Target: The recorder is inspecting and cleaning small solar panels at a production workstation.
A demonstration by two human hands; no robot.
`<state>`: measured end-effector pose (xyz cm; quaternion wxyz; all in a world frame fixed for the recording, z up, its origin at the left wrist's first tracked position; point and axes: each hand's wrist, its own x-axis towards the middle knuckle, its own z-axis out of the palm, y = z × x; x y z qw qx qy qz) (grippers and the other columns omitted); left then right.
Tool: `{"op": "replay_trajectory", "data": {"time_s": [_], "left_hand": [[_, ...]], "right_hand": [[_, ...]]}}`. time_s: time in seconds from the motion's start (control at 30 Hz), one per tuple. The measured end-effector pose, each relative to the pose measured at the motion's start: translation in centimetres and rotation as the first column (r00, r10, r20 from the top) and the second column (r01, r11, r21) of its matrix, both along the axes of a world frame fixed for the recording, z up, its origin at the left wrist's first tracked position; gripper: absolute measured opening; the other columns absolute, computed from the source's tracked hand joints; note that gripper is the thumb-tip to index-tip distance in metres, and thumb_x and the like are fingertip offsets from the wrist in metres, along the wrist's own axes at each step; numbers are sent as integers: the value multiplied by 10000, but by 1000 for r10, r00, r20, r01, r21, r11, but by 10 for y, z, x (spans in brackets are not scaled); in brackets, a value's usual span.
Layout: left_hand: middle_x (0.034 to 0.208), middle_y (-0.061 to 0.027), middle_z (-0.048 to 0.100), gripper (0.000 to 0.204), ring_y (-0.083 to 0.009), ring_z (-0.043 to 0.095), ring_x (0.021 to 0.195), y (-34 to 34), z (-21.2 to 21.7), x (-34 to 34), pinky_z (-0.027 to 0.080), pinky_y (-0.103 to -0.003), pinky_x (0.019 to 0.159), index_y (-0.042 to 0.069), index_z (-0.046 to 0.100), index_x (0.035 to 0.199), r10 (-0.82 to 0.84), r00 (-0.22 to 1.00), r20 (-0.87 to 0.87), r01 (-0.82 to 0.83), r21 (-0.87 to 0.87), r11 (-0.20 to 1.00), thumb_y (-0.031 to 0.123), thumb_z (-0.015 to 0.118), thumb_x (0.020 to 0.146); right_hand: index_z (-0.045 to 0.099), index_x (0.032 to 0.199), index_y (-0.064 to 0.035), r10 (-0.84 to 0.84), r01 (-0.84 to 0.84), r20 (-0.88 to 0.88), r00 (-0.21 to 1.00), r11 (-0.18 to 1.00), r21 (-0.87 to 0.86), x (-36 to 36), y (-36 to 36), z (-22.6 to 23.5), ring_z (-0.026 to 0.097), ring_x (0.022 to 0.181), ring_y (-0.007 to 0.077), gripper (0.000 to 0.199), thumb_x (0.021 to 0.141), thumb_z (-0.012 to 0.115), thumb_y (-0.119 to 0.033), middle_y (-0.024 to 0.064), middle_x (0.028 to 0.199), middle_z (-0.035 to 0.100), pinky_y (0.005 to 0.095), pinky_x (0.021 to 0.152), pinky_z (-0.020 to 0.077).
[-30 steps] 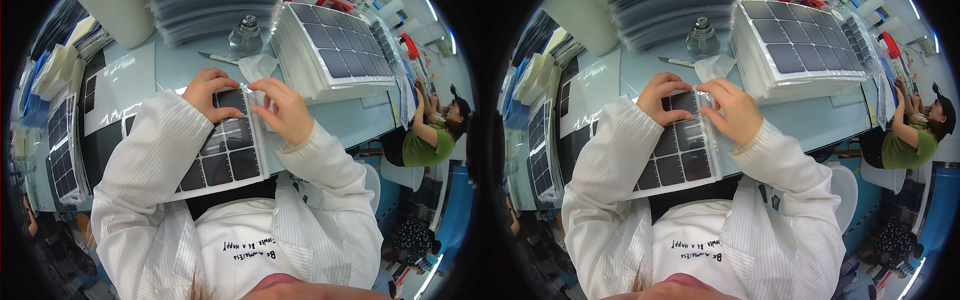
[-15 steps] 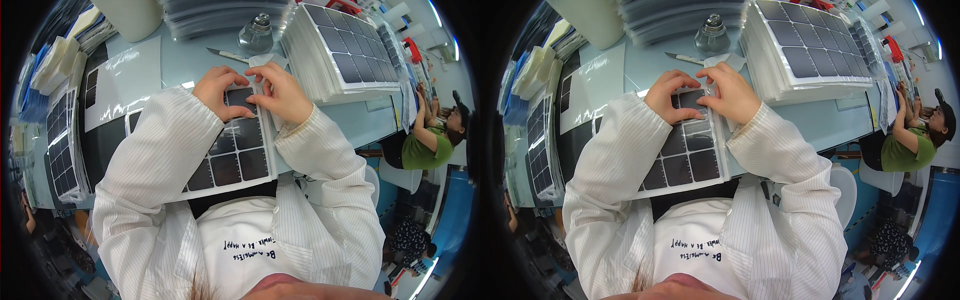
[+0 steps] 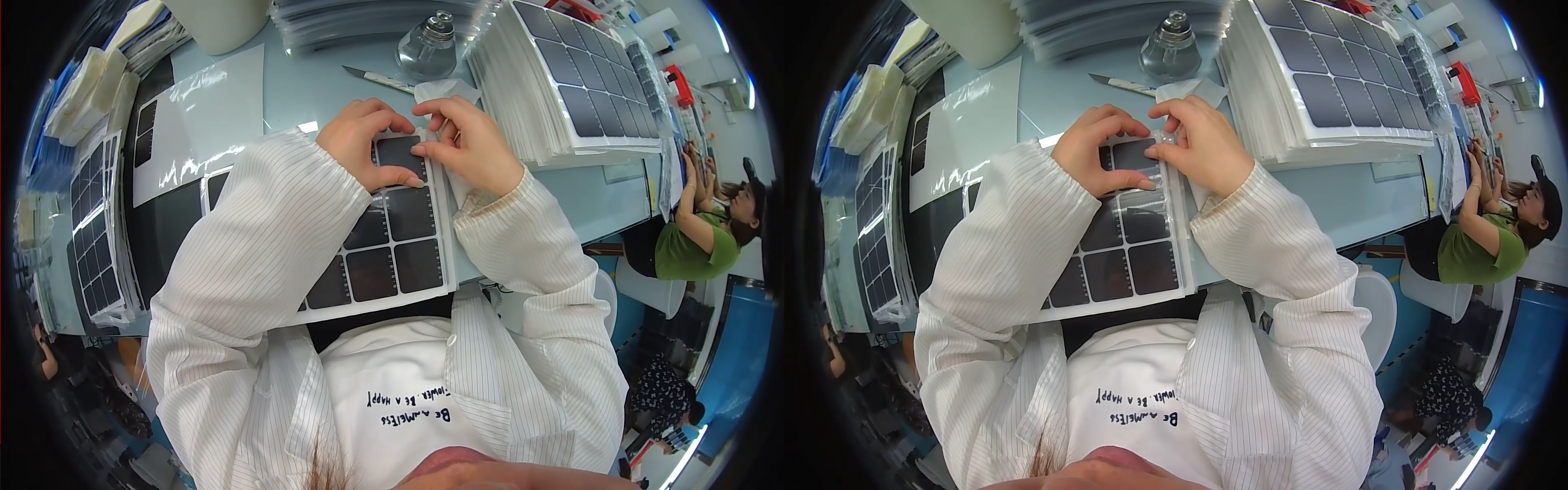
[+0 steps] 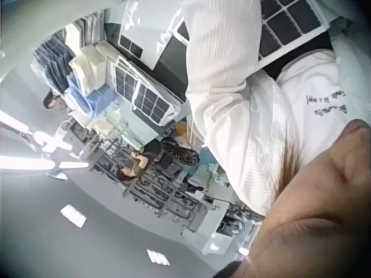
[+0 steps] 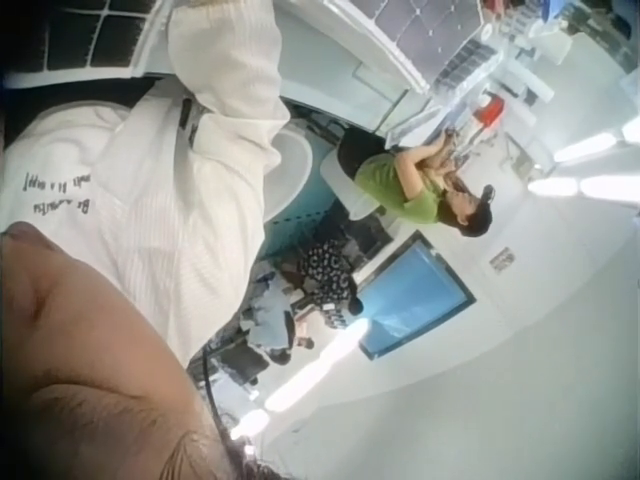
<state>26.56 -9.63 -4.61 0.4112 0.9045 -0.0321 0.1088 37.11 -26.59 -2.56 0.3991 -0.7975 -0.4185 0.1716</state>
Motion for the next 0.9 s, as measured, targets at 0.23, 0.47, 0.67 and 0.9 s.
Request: {"op": "replay_trajectory", "data": {"time_s": [0.23, 0.47, 0.67, 0.9], "left_hand": [[957, -58, 564, 537, -229, 544, 970, 0, 0, -1, 469, -328, 823, 89, 617, 972, -10, 1000, 5, 10, 17, 1000, 338, 841, 553], [960, -58, 567, 543, -234, 547, 966, 1, -2, 1, 470, -330, 818, 88, 616, 974, -13, 1000, 20, 13, 20, 1000, 328, 845, 543], [959, -64, 571, 558, -240, 550, 957, 1, 0, 1, 473, -331, 814, 68, 611, 972, -13, 1000, 23, 13, 1, 1000, 318, 850, 534], [955, -73, 570, 552, -249, 550, 953, 0, 2, 1, 471, -335, 814, 60, 607, 962, -20, 999, 26, 20, -4, 1000, 309, 850, 534]], "right_hand": [[612, 1045, -44, 1, 3, -125, 992, 999, 35, 2, -1, -4, 431, 625, 40, 359, 702, 698, 19, -10, 805, 451, 180, 596, 404], [638, 981, -40, -41, 34, 73, 997, 995, 89, -5, -2, 4, 449, 558, 59, 308, 684, 679, 34, 13, 793, 524, 197, 545, 400], [635, 997, -55, 31, -42, 146, 989, 997, 71, -6, 2, 9, 465, 547, 90, 343, 669, 650, 45, 34, 821, 554, 215, 530, 396], [614, 1048, -71, 101, -105, 95, 990, 994, 40, 0, 2, 7, 460, 578, 84, 385, 677, 653, 24, 26, 863, 549, 217, 553, 400]]}}
